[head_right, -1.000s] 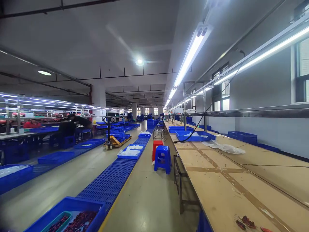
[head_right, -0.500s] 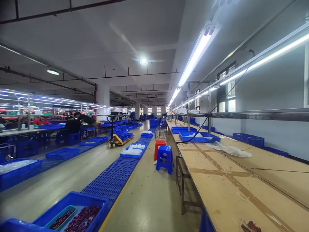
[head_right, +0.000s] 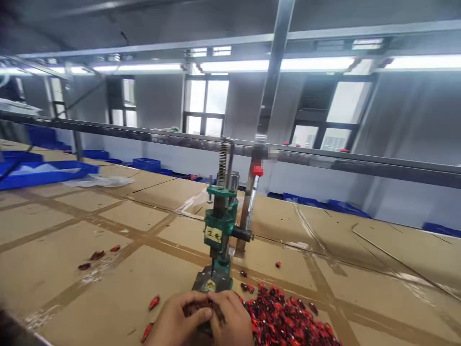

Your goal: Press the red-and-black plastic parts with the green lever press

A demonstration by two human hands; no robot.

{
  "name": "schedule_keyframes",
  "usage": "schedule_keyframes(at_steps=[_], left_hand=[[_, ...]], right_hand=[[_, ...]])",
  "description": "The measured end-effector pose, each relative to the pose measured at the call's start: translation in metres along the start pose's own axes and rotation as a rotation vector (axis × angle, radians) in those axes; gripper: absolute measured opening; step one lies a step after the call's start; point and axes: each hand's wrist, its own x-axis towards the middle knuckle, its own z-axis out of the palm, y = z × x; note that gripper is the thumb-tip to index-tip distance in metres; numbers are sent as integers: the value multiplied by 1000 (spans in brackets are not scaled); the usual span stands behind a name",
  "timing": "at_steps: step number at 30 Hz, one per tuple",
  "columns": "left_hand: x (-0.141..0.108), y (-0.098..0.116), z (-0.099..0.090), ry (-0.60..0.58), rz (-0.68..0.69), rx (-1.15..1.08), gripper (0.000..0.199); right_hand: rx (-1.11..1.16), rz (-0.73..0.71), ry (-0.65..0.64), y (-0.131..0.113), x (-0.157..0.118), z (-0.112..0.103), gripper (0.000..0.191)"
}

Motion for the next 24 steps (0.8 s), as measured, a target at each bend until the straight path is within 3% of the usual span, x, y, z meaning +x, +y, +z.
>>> schedule_keyframes(at_steps=[3, 6, 13, 20, 24], left_hand=[[30, 9, -12, 92, 37, 257, 29], [40, 2, -23, 166, 74, 373, 28], [48, -32, -30, 143, 127, 313, 35], [54, -31, -25, 144, 161, 262, 29], [56, -31, -24, 159, 162, 245, 24]], right_hand=[[93, 180, -50, 12, 28, 14, 35], [122, 271, -56, 13, 43, 35, 32], [108, 249, 1, 17, 36, 51, 23], [69, 177, 30, 22, 35, 50, 26], [116, 216, 31, 21, 38, 45, 21]])
